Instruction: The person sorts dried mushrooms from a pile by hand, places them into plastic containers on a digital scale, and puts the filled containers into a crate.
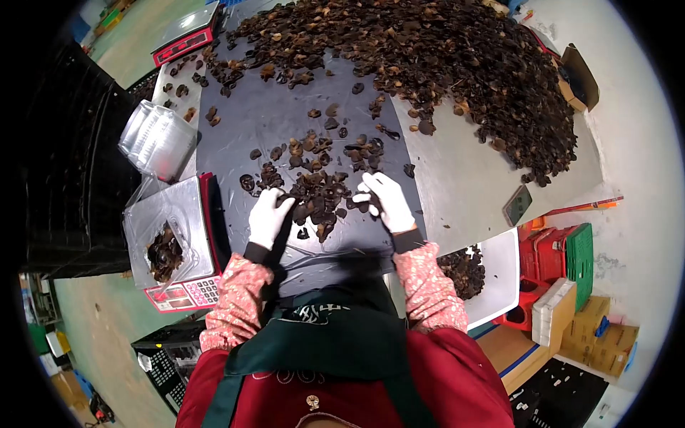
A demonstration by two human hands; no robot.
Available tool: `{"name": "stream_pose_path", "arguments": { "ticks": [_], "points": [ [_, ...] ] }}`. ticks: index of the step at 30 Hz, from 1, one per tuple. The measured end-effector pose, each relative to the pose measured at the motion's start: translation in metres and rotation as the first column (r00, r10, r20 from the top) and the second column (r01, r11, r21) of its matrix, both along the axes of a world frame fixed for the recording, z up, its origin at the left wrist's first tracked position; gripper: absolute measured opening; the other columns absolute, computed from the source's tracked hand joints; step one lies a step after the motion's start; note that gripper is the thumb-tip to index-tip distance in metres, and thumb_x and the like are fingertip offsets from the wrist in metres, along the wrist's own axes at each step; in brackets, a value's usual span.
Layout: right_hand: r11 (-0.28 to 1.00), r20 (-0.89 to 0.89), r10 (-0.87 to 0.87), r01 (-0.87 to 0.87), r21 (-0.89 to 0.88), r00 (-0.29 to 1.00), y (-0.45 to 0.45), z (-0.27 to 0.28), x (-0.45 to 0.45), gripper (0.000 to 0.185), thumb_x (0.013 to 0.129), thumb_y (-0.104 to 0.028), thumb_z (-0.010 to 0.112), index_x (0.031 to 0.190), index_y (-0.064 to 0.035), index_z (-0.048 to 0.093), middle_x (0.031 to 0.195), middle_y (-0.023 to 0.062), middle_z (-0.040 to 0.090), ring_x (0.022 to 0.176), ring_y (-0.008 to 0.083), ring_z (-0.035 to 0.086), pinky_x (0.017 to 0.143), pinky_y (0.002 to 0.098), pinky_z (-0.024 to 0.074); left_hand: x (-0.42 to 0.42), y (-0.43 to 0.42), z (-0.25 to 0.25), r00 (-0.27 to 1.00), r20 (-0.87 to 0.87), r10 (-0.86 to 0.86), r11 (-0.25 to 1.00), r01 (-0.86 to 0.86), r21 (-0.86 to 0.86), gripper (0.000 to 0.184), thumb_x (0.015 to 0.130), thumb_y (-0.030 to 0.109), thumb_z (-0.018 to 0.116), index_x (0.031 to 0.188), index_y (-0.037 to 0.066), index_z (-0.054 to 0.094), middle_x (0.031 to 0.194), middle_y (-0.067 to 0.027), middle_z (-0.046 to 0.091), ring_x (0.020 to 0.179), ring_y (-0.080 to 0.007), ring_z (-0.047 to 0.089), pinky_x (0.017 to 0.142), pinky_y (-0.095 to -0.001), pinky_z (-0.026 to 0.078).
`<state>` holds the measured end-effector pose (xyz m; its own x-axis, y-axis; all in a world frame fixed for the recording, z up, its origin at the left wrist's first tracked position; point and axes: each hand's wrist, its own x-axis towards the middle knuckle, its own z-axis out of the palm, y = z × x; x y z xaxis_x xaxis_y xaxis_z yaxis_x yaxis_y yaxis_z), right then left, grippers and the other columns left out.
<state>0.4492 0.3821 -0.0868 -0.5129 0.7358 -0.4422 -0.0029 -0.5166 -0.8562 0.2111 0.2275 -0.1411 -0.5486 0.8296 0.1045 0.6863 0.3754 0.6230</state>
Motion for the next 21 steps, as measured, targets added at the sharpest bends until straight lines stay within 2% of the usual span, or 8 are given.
{"name": "stream_pose_path", "arguments": {
  "ticks": [2, 4, 8, 10, 13, 16, 19, 21],
  "points": [
    [0.998, 0.022, 0.047, -0.048, 0.046, 0.999, -0.006, 0.005, 0.024, 0.023, 0.097, -0.031, 0.061, 0.086, -0.0097, 0.062, 0.097, 0.0037, 0.07, 0.076, 0.0107, 0.067, 0.043, 0.0189, 0.0352, -0.005, -0.014, 0.002, 0.919, 0.39, 0.067, 0.982, -0.129, 0.135, 0.025, 0.091, 0.028, 0.068, 0.092, 0.004, 0.062, 0.074, -0.0064, 0.063, 0.068, -0.0175, 0.063, 0.063, -0.0314, 0.049],
    [0.989, 0.152, 0.134, -0.141, 0.037, 0.979, -0.013, 0.006, 0.035, 0.022, 0.096, -0.028, 0.06, 0.092, -0.0085, 0.069, 0.09, 0.0008, 0.07, 0.071, 0.0065, 0.062, 0.045, 0.0181, 0.0361, -0.02, -0.032, 0.015, 0.501, 0.862, 0.07, 0.972, -0.228, 0.054, 0.024, 0.094, 0.027, 0.067, 0.089, 0.005, 0.059, 0.071, -0.0054, 0.062, 0.059, -0.0112, 0.061, 0.052, -0.0257, 0.045],
    [0.9, 0.395, 0.121, -0.269, 0.343, 0.911, -0.03, -0.002, 0.013, 0.029, 0.092, -0.018, 0.061, 0.117, -0.0078, 0.07, 0.091, 0.0014, 0.067, 0.071, 0.0066, 0.059, 0.055, 0.0217, 0.0456, -0.011, -0.054, 0.027, 0.186, 0.98, -0.066, 0.882, -0.449, 0.144, 0.017, 0.096, 0.018, 0.063, 0.088, 0.005, 0.057, 0.08, -0.0072, 0.064, 0.06, -0.0128, 0.061, 0.052, -0.0236, 0.048],
    [0.499, 0.529, -0.129, -0.406, 0.766, 0.839, -0.022, -0.051, -0.008, 0.035, 0.09, -0.021, 0.06, 0.124, -0.0179, 0.066, 0.098, 0.0114, 0.062, 0.079, 0.0295, 0.064, 0.074, 0.0387, 0.0517, -0.012, -0.062, 0.006, 0.13, 0.976, -0.173, 0.862, -0.46, 0.214, 0.004, 0.092, 0.003, 0.059, 0.093, 0.003, 0.056, 0.086, -0.0085, 0.06, 0.073, -0.0169, 0.065, 0.056, -0.0259, 0.052],
    [0.456, 0.685, -0.254, -0.541, 0.707, 0.682, -0.026, -0.051, -0.046, 0.024, 0.091, -0.027, 0.06, 0.114, -0.0196, 0.063, 0.099, 0.0097, 0.061, 0.084, 0.0337, 0.064, 0.074, 0.0433, 0.0513, 0.004, -0.058, 0.022, 0.286, 0.942, -0.173, 0.882, -0.38, 0.278, 0.05, 0.084, -0.007, 0.053, 0.132, 0.005, 0.05, 0.092, -0.0097, 0.06, 0.069, -0.0167, 0.063, 0.057, -0.0251, 0.052],
    [0.467, 0.715, -0.253, -0.564, 0.681, 0.652, -0.029, -0.033, -0.059, 0.013, 0.091, -0.029, 0.06, 0.096, -0.0173, 0.061, 0.095, 0.0089, 0.06, 0.086, 0.0346, 0.064, 0.074, 0.0429, 0.0512, 0.014, -0.044, -0.013, 0.843, 0.498, -0.202, 0.94, 0.024, 0.341, 0.042, 0.086, 0.001, 0.061, 0.127, 0.005, 0.059, 0.095, -0.0087, 0.062, 0.084, -0.0192, 0.063, 0.075, -0.0297, 0.052],
    [0.38, 0.311, -0.299, -0.187, 0.906, 0.902, -0.015, -0.046, -0.042, 0.013, 0.088, -0.022, 0.064, 0.093, -0.0093, 0.064, 0.091, 0.0097, 0.064, 0.074, 0.0259, 0.066, 0.067, 0.0391, 0.0502, 0.036, -0.024, 0.003, 0.991, 0.1, -0.094, 0.994, 0.087, 0.067, 0.035, 0.085, 0.018, 0.07, 0.119, 0.01, 0.065, 0.099, -0.0126, 0.061, 0.09, -0.0285, 0.063, 0.08, -0.0366, 0.051],
    [0.895, 0.201, -0.054, -0.042, 0.445, 0.978, -0.019, -0.007, -0.014, 0.014, 0.091, -0.018, 0.063, 0.094, -0.0043, 0.063, 0.084, 0.0065, 0.067, 0.067, 0.0132, 0.065, 0.054, 0.0274, 0.0468, 0.041, -0.015, 0.003, 0.998, 0.009, -0.068, 0.997, 0.068, -0.018, 0.03, 0.085, 0.023, 0.071, 0.113, 0.014, 0.066, 0.093, -0.0123, 0.058, 0.089, -0.0347, 0.063, 0.077, -0.039, 0.052]
  ]
}}
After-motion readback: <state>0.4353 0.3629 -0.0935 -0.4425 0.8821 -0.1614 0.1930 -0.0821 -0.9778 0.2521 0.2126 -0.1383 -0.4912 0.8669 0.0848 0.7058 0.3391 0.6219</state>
